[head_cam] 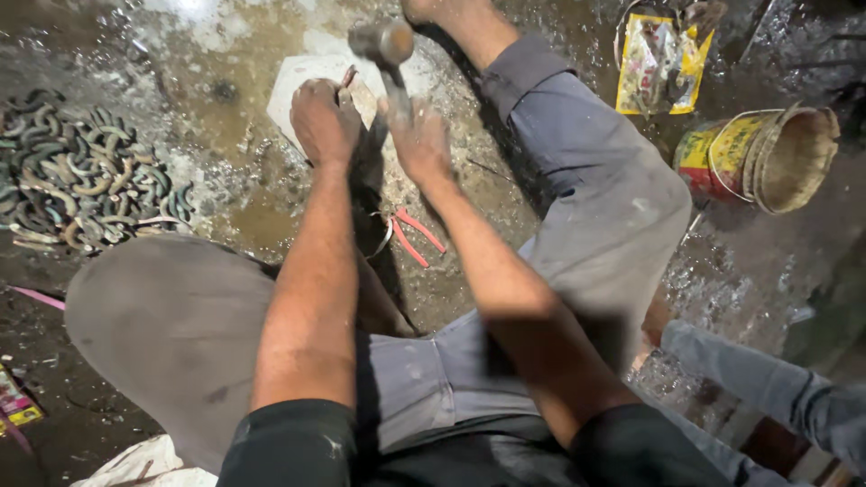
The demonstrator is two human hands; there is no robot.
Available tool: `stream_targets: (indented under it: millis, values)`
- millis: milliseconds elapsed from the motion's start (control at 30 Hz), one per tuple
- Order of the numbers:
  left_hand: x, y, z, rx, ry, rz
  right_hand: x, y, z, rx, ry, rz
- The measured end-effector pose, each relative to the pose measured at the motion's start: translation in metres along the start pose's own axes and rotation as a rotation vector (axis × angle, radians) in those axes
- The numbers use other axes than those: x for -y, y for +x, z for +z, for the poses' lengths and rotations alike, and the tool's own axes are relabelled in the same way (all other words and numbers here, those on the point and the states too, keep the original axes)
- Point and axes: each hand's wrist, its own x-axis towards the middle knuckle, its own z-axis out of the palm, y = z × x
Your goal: The person sits on the floor and repeatedly hammers small metal pieces on a hexagonal anvil. They use pliers to hold and adjust the metal pieces between hammer strikes. The person occasionally picks up new pieces from a pile on the floor.
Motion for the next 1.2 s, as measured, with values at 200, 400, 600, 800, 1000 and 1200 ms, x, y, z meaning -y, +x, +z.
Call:
stream_targets:
  millis: [200,400,600,800,1000,1200]
  values:
    - [0.008,0.002,0.009,0.013,0.072,-0.009,0.013,-0.002,-0.016,-0.118,0.236,-0.046]
    - [0.012,0.0,0.016,-0.009,0.039,-0.043,-0.035,-0.014,0.034,0.031,0.092,0.131]
    - [0.011,0.004,0.02,-0.031,-0.094,-0.066,-0.103,-0.032,0.041,-0.012,-0.122,0.446]
    - [-0.002,0.029,-0.027,-0.104,-0.563,-0.34,-0.134,-0.039,0.039,0.203,-0.169,0.495]
    - [-0.033,0.046,-0.138,0.083,-0.467,-0.007,-0.17,-0.041,0.05,0.216,-0.391,0.373]
    - [-0.063,0.034,-0.189,0.157,-0.454,0.079,-0.204,-0.042,0.036,0.637,0.278,0.785]
